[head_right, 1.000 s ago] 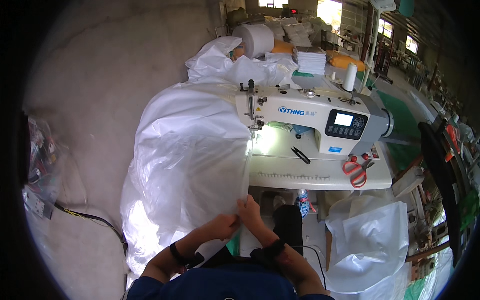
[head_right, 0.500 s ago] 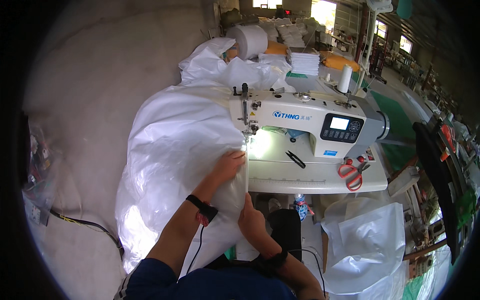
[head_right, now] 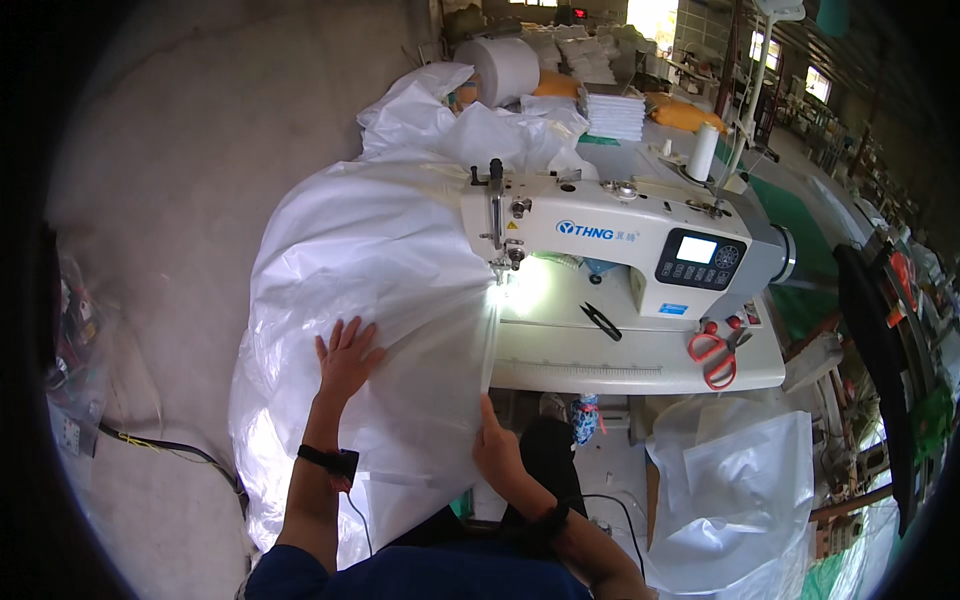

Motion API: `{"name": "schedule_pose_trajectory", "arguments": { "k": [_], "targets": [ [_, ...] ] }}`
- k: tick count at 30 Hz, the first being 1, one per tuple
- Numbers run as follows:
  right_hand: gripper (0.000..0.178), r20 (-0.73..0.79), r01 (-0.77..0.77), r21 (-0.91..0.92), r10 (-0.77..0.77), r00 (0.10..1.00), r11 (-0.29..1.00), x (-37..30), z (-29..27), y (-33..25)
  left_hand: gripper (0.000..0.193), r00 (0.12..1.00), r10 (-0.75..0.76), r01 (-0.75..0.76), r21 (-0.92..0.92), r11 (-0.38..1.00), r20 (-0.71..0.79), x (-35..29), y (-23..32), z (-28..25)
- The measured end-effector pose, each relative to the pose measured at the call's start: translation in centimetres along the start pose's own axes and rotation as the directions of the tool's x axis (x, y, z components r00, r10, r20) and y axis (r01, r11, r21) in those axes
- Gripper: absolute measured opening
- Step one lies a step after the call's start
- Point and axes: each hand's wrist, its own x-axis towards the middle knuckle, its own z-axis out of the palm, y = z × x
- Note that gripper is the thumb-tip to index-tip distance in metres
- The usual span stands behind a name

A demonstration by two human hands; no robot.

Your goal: Sewing together large white plastic sheets using an industrial sewing machine.

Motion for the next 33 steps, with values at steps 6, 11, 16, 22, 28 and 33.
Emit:
{"name": "schedule_pose_trajectory", "arguments": {
  "k": [6, 11, 16, 22, 28, 33],
  "targets": [
    [0.068, 0.068, -0.107, -0.340, 0.138, 0.988, 0.934, 3.3, -0.5, -0.8, 0.055, 0.989, -0.031, 0.029, 0.013, 0.999, 0.146, 4.1, -0.7, 0.4],
    [0.067, 0.124, -0.060, -0.564, 0.156, 0.980, 0.824, 6.9, -1.2, -2.0, 0.059, 0.983, -0.036, 0.033, 0.018, 0.999, 0.181, 8.1, -0.3, 0.6],
    [0.058, 0.139, 0.008, -0.674, 0.116, 0.983, 0.739, 10.3, -1.8, -1.7, 0.062, 0.963, -0.057, 0.051, 0.029, 0.998, 0.264, 11.3, -0.1, 1.2],
    [0.055, 0.181, 0.042, -0.677, 0.110, 0.977, 0.735, 14.2, -2.1, -0.8, 0.065, 0.939, -0.117, 0.098, 0.076, 0.992, 0.322, 15.2, 0.1, 2.7],
    [0.055, 0.180, 0.031, -0.708, 0.139, 0.974, 0.705, 18.1, -1.2, 0.3, 0.063, 0.941, -0.135, 0.130, 0.038, 0.991, 0.309, 18.0, -0.3, 3.9],
    [0.052, 0.095, -0.101, -0.569, 0.187, 0.978, 0.816, 17.8, -1.7, -0.5, 0.050, 0.999, -0.011, 0.012, 0.025, 1.000, -0.045, 15.0, 3.1, 0.9]
  ]
}}
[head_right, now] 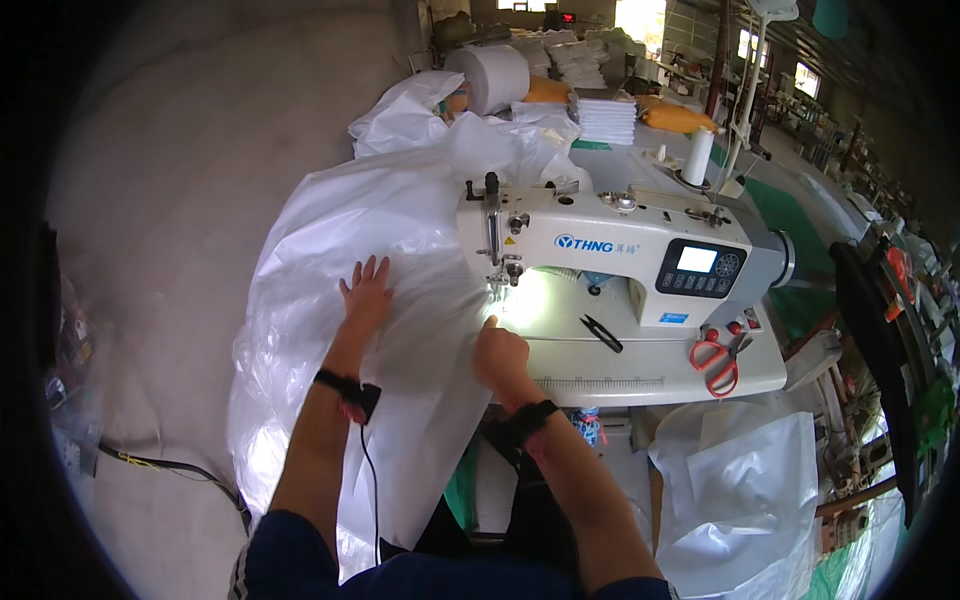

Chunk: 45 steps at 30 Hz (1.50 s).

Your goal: Sewing together large white plastic sheets using an industrial sewing machine.

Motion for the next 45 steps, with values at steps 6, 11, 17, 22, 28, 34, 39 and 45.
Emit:
{"name": "schedule_pose_trajectory", "arguments": {
  "k": [6, 11, 17, 22, 28, 34, 39, 45],
  "targets": [
    [0.034, 0.069, -0.150, 0.535, 0.134, 0.989, 0.831, -11.7, 3.5, 1.2, 0.033, 0.940, 0.339, -0.319, -0.480, 0.817, -0.048, -20.9, 6.7, -4.0],
    [0.042, 0.365, -0.225, 0.497, 0.033, 0.930, 0.838, -19.1, 10.5, 3.8, 0.043, 0.494, 0.508, -0.044, -0.564, 0.825, 0.705, -36.3, 8.7, -3.3],
    [0.044, 0.569, -0.496, 0.796, -0.148, 0.809, 0.347, -24.8, 5.7, 4.9, 0.028, 0.840, 0.343, -0.034, -0.589, 0.807, 0.421, -35.8, 5.0, -4.0],
    [0.039, 0.603, -0.524, 0.773, -0.160, 0.781, 0.357, -25.5, 3.5, 5.5, 0.013, 0.931, 0.104, -0.222, -0.315, 0.923, -0.350, -27.3, 4.4, -3.8],
    [0.029, 0.027, 0.046, 0.245, -0.055, 0.998, 0.968, -23.7, 2.7, 6.2, 0.010, 0.956, 0.209, -0.229, -0.077, 0.970, -0.205, -21.3, 3.1, -2.7],
    [0.030, 0.320, -0.326, 0.932, 0.061, 0.945, 0.161, -14.3, -0.4, 0.5, 0.017, 0.994, 0.113, -0.102, -0.508, 0.855, -0.009, -20.0, 2.4, -5.5],
    [0.016, 0.374, -0.327, 0.821, 0.007, 0.927, -0.468, -5.7, 0.3, -1.1, 0.017, 0.963, 0.260, -0.196, -0.481, 0.854, 0.070, -19.1, 2.7, -6.7],
    [0.020, 0.377, -0.459, 0.878, -0.393, 0.839, -0.137, -16.1, 2.5, 3.4, 0.042, 0.984, 0.168, -0.179, -0.345, 0.921, -0.062, -18.8, -3.0, -3.8]
  ]
}}
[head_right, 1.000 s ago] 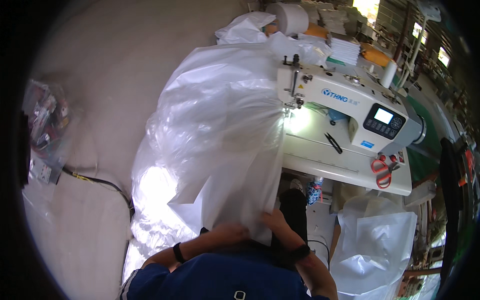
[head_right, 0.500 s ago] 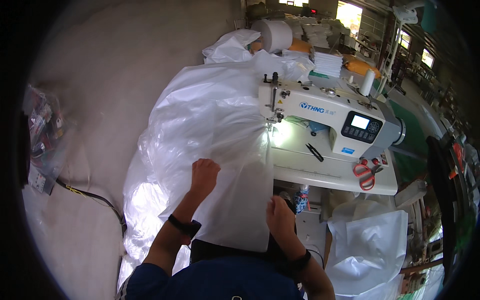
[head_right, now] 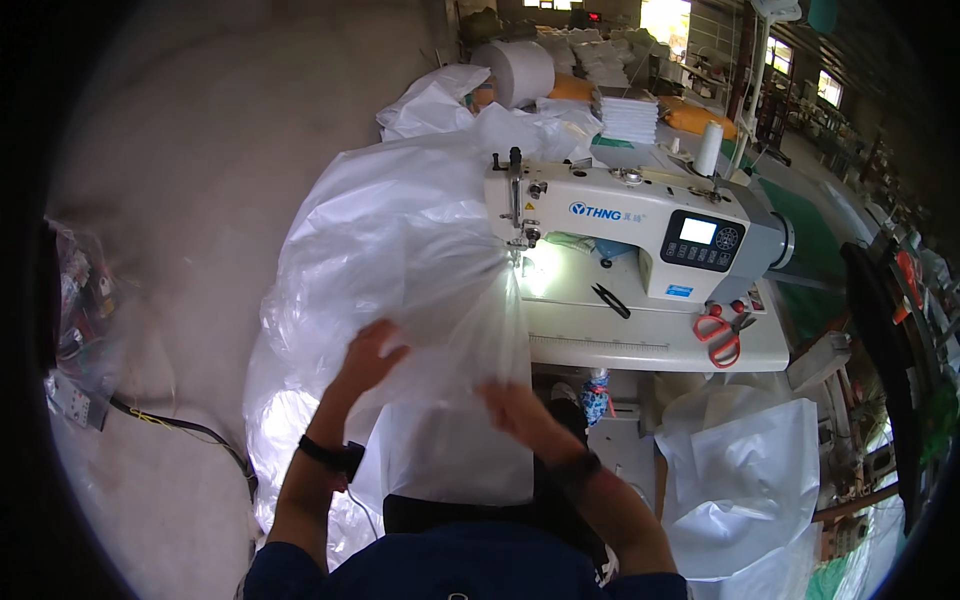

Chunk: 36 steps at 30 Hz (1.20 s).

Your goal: Sewing together large white plastic sheets using an industrial sewing machine.

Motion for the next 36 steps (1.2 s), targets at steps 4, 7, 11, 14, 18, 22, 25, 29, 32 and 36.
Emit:
{"name": "schedule_pose_trajectory", "arguments": {
  "k": [4, 7, 11, 14, 18, 22, 25, 29, 32, 36],
  "targets": [
    [0.036, 0.017, -0.433, -0.701, 0.620, 0.784, 0.567, -10.8, -2.0, 4.8, 0.059, 0.942, -0.320, 0.272, 0.329, 0.904, 0.102, -0.2, -5.7, -1.1],
    [0.045, 0.005, -0.570, -0.351, 0.610, 0.792, 0.743, -14.5, -4.4, 3.6, 0.057, 0.935, -0.338, 0.297, 0.291, 0.909, 0.102, 0.7, -7.5, -0.8],
    [0.050, -0.534, -0.417, -0.526, 0.093, 0.840, 0.741, -10.6, -5.0, 2.5, 0.055, 0.914, -0.395, 0.348, 0.317, 0.882, 0.094, 3.1, -8.0, 0.6],
    [0.053, -0.431, -0.130, -0.589, -0.174, 0.885, 0.798, -4.5, -3.6, 4.0, 0.055, 0.902, -0.418, 0.351, 0.377, 0.857, 0.110, 5.4, -9.2, 0.6],
    [0.047, -0.299, -0.288, -0.219, 0.217, 0.929, 0.932, -1.4, -1.0, 5.3, 0.056, 0.898, -0.399, 0.318, 0.353, 0.880, 0.188, 9.1, -12.5, 0.0],
    [0.035, -0.231, -0.394, -0.196, 0.348, 0.909, 0.898, -4.5, 2.4, 5.4, 0.055, 0.907, -0.363, 0.286, 0.319, 0.904, 0.214, 12.8, -15.4, 0.7],
    [0.036, -0.276, -0.447, -0.121, 0.403, 0.873, 0.886, -7.7, 3.6, 4.7, 0.051, 0.860, -0.380, 0.218, 0.428, 0.877, 0.340, 14.4, -15.4, 0.3],
    [0.035, -0.330, -0.349, -0.146, 0.287, 0.899, 0.926, -9.8, 4.0, 4.8, 0.034, 0.868, -0.376, 0.165, 0.526, 0.834, 0.324, 13.9, -9.5, -2.8],
    [0.036, -0.372, -0.280, -0.152, 0.208, 0.905, 0.948, -10.5, 4.0, 5.8, 0.020, 0.992, -0.112, 0.095, 0.243, 0.965, 0.056, 8.6, -0.6, -5.3],
    [0.040, -0.403, -0.117, -0.303, -0.015, 0.915, 0.946, -11.1, 3.6, 7.4, 0.037, 0.980, 0.191, -0.192, -0.006, 0.981, -0.059, -5.5, 11.7, -3.4]
  ]
}}
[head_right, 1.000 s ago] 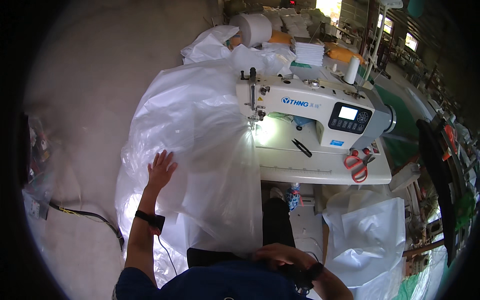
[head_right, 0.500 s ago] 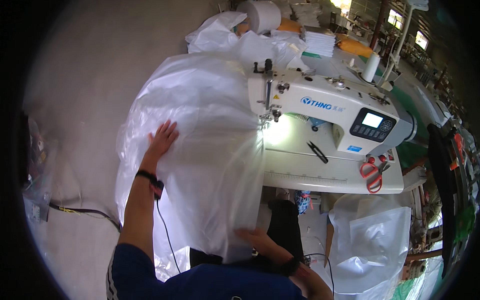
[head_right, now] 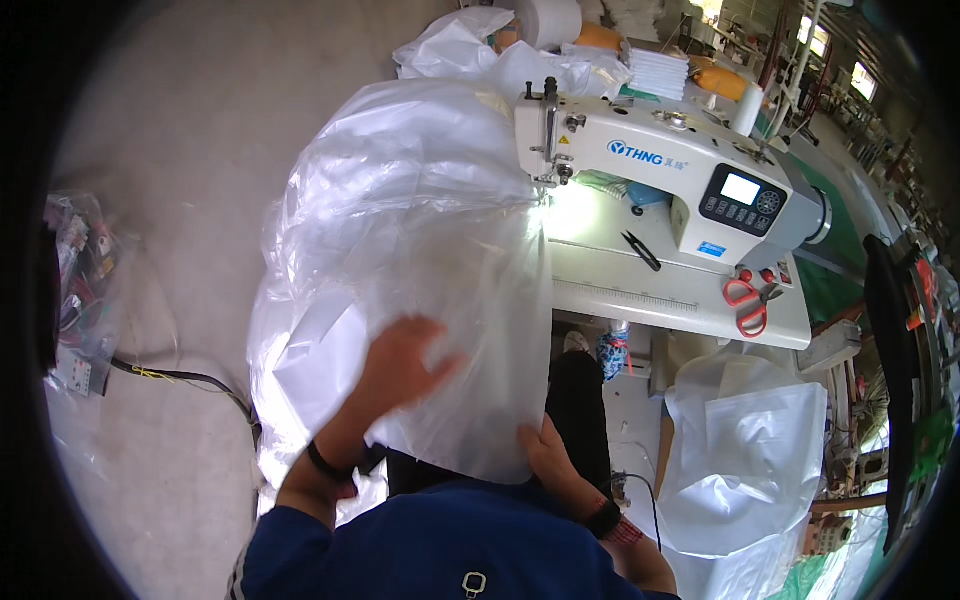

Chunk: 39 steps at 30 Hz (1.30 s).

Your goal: Sewing together large white plastic sheets using an industrial sewing machine.

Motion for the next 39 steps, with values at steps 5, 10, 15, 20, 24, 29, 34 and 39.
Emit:
{"name": "schedule_pose_trajectory", "arguments": {
  "k": [5, 10, 15, 20, 24, 29, 34, 39],
  "targets": [
    [0.037, -0.051, 0.106, -0.128, -0.113, 0.992, 0.986, -0.6, -0.4, 0.9, 0.027, 0.904, -0.191, 0.109, 0.226, 0.968, 0.382, -6.7, 4.0, 4.1],
    [0.030, -0.079, 0.245, -0.103, -0.254, 0.964, 0.964, -1.7, -0.3, 0.6, 0.016, 0.770, -0.147, 0.516, -0.471, 0.715, 0.621, -6.0, 5.7, 2.0],
    [0.029, -0.042, 0.228, 0.134, -0.225, 0.974, 0.964, -3.1, -0.2, -0.9, 0.017, 0.709, 0.051, 0.495, -0.548, 0.675, 0.703, -5.2, 12.0, 0.9],
    [0.030, 0.064, 0.002, 0.274, -0.020, 0.998, 0.962, -4.8, -0.7, -3.0, 0.022, 0.613, 0.088, 0.614, -0.544, 0.571, 0.785, -6.6, 14.2, 2.2],
    [0.027, 0.095, 0.065, 0.310, -0.099, 0.990, 0.949, -5.8, -0.4, -4.2, 0.023, 0.799, 0.274, 0.145, -0.613, 0.777, 0.536, -8.2, 13.3, 0.7],
    [0.032, 0.059, 0.040, 0.236, -0.055, 0.997, 0.971, -6.5, -0.5, -4.4, 0.038, 0.619, -0.485, 0.769, -0.349, 0.537, 0.618, -9.5, 3.8, -3.8],
    [0.035, 0.069, 0.016, 0.084, -0.021, 0.997, 0.996, -6.4, 0.0, -4.4, 0.052, 0.465, -0.629, 0.638, -0.728, -0.249, 0.623, -10.0, -4.2, -1.8],
    [0.037, 0.052, -0.021, 0.088, 0.016, 0.999, 0.996, -6.8, 0.1, -5.1, 0.054, 0.787, -0.575, -0.291, -0.687, -0.666, 0.223, -8.4, -10.6, -1.1]
  ]
}}
